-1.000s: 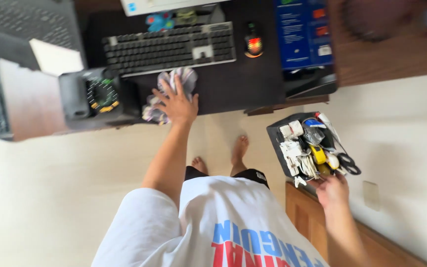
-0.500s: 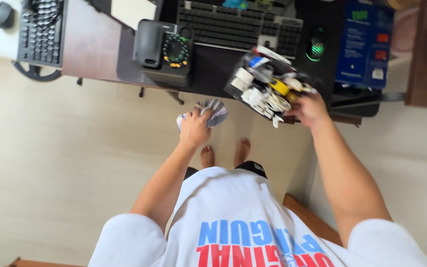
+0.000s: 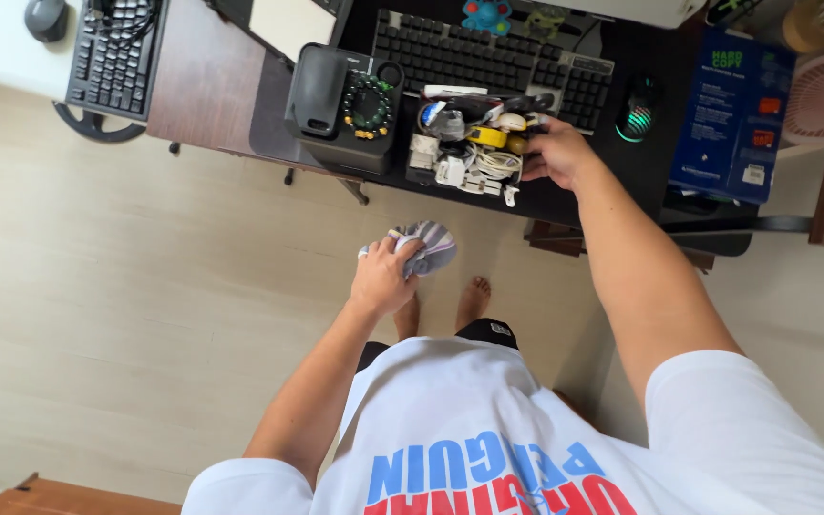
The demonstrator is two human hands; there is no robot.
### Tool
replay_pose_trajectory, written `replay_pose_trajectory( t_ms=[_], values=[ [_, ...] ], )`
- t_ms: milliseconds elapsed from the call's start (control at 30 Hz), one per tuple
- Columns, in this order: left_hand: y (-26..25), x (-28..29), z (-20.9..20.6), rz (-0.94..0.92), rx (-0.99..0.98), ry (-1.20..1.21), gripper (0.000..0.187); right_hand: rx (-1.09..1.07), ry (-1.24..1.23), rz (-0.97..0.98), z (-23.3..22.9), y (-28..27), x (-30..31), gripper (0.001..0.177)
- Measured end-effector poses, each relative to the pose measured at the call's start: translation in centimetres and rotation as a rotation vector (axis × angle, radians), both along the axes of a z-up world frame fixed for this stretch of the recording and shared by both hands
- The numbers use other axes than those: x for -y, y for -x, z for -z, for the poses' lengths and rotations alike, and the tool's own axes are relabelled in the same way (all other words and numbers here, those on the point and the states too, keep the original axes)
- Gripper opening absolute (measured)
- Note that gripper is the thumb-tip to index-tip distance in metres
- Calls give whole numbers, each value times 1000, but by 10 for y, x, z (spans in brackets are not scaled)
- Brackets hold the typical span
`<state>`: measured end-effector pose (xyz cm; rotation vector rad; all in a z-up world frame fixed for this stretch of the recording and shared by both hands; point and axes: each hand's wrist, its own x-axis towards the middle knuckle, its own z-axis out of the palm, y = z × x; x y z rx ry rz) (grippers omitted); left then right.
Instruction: Wiping down laptops and desk equipment with a cloth and organizing objects on the desk.
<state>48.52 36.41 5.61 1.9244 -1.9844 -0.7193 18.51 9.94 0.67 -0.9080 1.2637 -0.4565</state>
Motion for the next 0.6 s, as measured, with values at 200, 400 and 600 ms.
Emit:
replay_pose_trajectory(
  t_ms=[200,400,600],
  values=[
    [48,22,-3,209,-171,-113,54,63,112,238,-12,30,-74,62],
    [139,58,-37,418,-301,-193,53,84,119,572,5,130,-215,44],
    [238,93,-23,491,-336,129,37,28,57,1061,24,267,-262,26]
  ],
)
